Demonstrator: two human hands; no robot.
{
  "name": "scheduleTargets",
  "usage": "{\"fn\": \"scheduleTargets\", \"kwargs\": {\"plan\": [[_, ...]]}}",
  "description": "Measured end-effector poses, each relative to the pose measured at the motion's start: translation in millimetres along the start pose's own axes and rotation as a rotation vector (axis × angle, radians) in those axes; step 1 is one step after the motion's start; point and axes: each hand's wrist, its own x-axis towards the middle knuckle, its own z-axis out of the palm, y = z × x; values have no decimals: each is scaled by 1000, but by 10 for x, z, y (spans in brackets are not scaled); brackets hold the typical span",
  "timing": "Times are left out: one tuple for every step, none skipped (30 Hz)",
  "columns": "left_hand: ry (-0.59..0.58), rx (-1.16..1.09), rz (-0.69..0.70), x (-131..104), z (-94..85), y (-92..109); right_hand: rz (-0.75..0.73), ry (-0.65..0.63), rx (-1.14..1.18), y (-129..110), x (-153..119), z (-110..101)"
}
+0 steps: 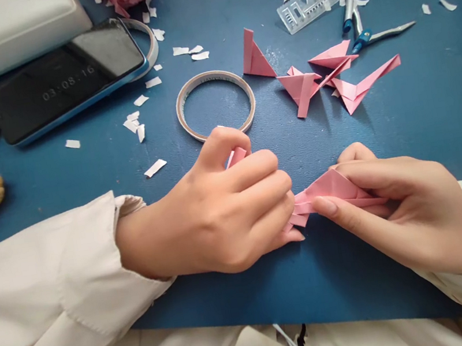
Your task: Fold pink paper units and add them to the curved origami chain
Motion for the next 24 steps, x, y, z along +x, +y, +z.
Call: {"fn": "scheduleTargets", "kwargs": {"plan": [[7, 10, -7, 0, -1, 0, 1, -1, 3, -5, 3, 0], [12, 16, -13, 1, -3, 2, 3, 1, 3, -11, 8, 1], [16, 21, -16, 1, -5, 5, 4, 2, 2, -16, 12, 3], [20, 23, -16, 1, -8, 9, 5, 1, 0, -21, 16, 5], [17, 22, -15, 1, -10, 13, 3, 1, 1, -24, 20, 7], [5, 18, -12, -1, -11, 15, 1, 4, 1, -26, 22, 9], [-11, 12, -6, -4, -12, 17, 1, 4, 3, -27, 23, 10], [-22, 6, -1, -7, -12, 18, 1, 7, 4, -26, 22, 10], [-31, -2, 2, -11, -11, 18, 2, 10, 4, -24, 19, 9], [-38, -10, 5, -14, -10, 17, 4, 9, 2, -21, 14, 7], [-39, -17, 6, -17, -10, 15, 4, 7, 1, -16, 9, 5], [-37, -23, 8, -17, -10, 14, 2, 1, -1, -11, 3, 2], [-41, -28, 13, -16, -11, 13, -3, -6, 1, -4, -3, 0], [-49, -35, 25, -13, -13, 12, -13, -15, 5, 3, -8, -2], [-61, -40, 40, -9, -16, 11, -23, -26, 9, 11, -12, -4], [-70, -42, 56, -4, -20, 12, -34, -33, 13, 19, -16, -5], [-80, -42, 68, 2, -25, 12, -40, -39, 18, 26, -18, -5], [-87, -38, 75, 7, -29, 13, -41, -45, 21, 31, -20, -4], [-91, -35, 77, 12, -32, 14, -39, -46, 22, 36, -21, -4], [-90, -31, 76, 16, -36, 14, -33, -47, 23, 38, -21, -3], [-90, -30, 74, 18, -38, 14, -27, -46, 24, 39, -21, -1], [-90, -31, 73, 19, -39, 14, -23, -46, 27, 38, -20, 1], [-89, -31, 72, 20, -39, 14, -18, -44, 28, 37, -20, 3], [-90, -31, 69, 19, -38, 14, -16, -42, 30, 34, -19, 5]]}}
